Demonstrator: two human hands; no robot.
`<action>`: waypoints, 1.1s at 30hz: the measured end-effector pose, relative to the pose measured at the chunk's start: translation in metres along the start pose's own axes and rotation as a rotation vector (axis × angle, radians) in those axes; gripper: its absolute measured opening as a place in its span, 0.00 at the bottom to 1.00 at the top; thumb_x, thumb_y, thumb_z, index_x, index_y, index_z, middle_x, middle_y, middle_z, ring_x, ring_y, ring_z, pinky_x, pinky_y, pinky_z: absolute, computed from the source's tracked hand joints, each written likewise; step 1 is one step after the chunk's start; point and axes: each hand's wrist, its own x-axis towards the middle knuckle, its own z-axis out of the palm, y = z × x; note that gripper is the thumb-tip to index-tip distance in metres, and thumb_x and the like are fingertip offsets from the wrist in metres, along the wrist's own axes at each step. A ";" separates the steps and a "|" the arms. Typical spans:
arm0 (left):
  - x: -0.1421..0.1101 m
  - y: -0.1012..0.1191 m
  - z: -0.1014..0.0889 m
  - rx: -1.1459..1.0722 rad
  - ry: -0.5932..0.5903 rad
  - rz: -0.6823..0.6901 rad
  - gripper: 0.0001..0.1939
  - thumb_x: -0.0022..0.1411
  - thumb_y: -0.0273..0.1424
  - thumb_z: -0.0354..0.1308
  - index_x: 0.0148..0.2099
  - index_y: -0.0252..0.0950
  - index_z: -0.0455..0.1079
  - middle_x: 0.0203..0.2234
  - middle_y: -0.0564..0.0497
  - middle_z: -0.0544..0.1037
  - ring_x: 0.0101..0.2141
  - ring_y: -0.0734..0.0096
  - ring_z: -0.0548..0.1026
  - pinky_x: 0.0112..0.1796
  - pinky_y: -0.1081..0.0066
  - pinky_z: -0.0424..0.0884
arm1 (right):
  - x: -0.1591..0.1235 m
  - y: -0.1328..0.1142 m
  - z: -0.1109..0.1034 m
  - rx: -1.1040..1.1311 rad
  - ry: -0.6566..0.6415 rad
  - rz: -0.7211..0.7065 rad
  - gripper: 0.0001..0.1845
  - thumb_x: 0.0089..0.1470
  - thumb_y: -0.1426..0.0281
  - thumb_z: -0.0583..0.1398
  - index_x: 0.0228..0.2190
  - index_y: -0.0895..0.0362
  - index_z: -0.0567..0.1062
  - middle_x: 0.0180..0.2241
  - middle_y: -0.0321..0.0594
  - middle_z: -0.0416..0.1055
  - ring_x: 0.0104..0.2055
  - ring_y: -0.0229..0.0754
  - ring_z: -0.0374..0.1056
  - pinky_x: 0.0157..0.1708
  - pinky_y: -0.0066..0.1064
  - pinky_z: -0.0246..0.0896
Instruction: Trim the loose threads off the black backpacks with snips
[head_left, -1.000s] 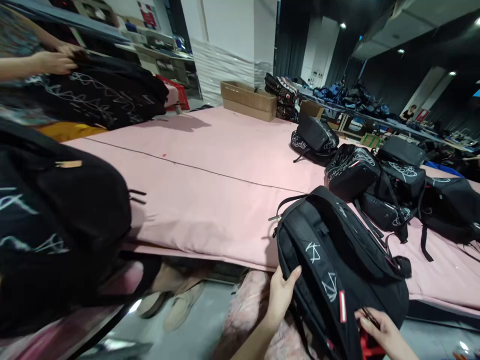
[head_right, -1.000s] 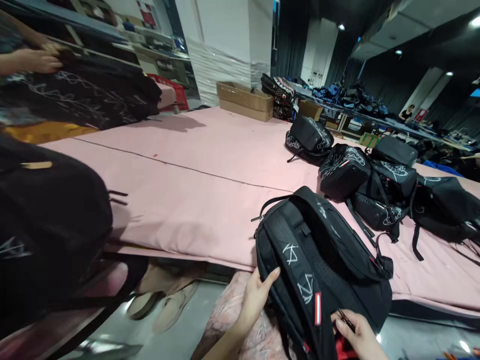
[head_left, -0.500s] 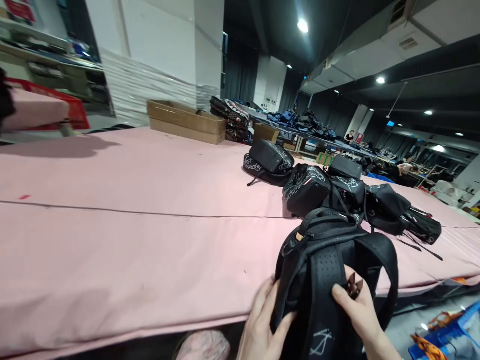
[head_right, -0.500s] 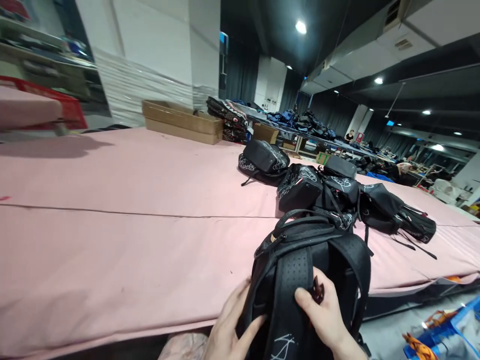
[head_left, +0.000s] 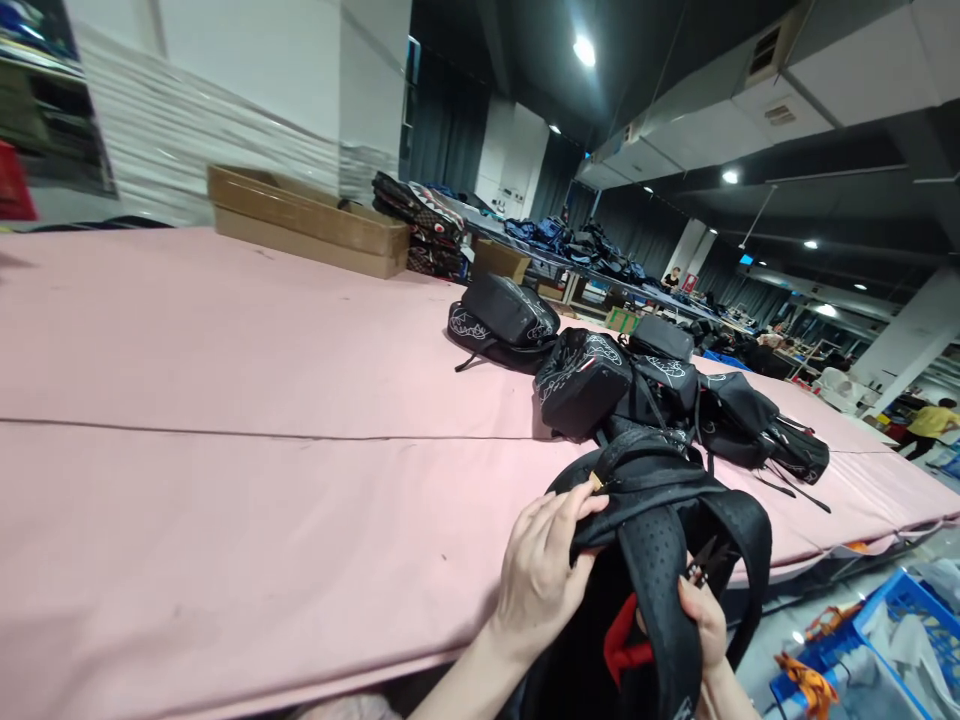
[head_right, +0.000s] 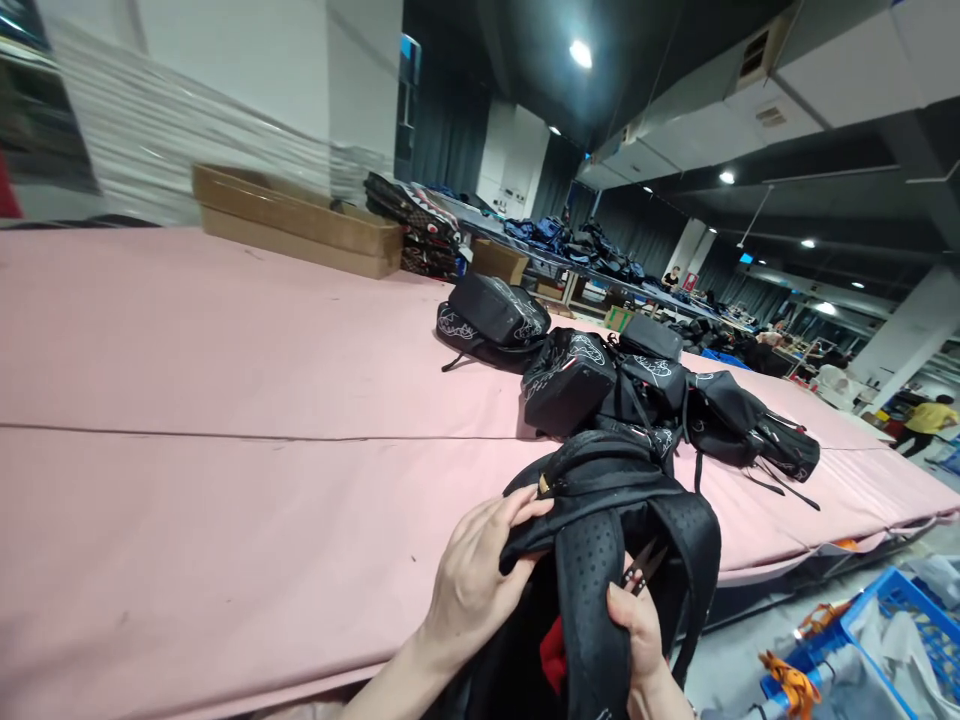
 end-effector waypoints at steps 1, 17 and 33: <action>-0.001 0.000 0.000 0.000 0.006 0.001 0.31 0.53 0.19 0.51 0.59 0.35 0.49 0.42 0.51 0.74 0.46 0.69 0.67 0.50 0.64 0.59 | 0.000 0.001 -0.001 0.008 -0.011 0.005 0.21 0.35 0.60 0.67 0.33 0.56 0.73 0.21 0.38 0.70 0.25 0.44 0.69 0.27 0.35 0.67; -0.008 -0.013 -0.004 0.024 0.025 -0.008 0.27 0.55 0.23 0.54 0.58 0.34 0.52 0.43 0.46 0.73 0.48 0.66 0.66 0.49 0.62 0.61 | 0.019 0.022 -0.009 -0.140 -0.197 -0.074 0.20 0.44 0.63 0.64 0.40 0.55 0.71 0.34 0.41 0.72 0.36 0.43 0.69 0.40 0.36 0.63; 0.015 0.001 -0.019 -0.167 -0.244 -0.221 0.20 0.56 0.37 0.54 0.52 0.43 0.60 0.47 0.49 0.65 0.49 0.64 0.63 0.48 0.62 0.64 | 0.020 -0.001 -0.010 -0.534 -0.342 -0.231 0.17 0.54 0.65 0.57 0.46 0.55 0.68 0.42 0.40 0.68 0.44 0.40 0.64 0.45 0.31 0.58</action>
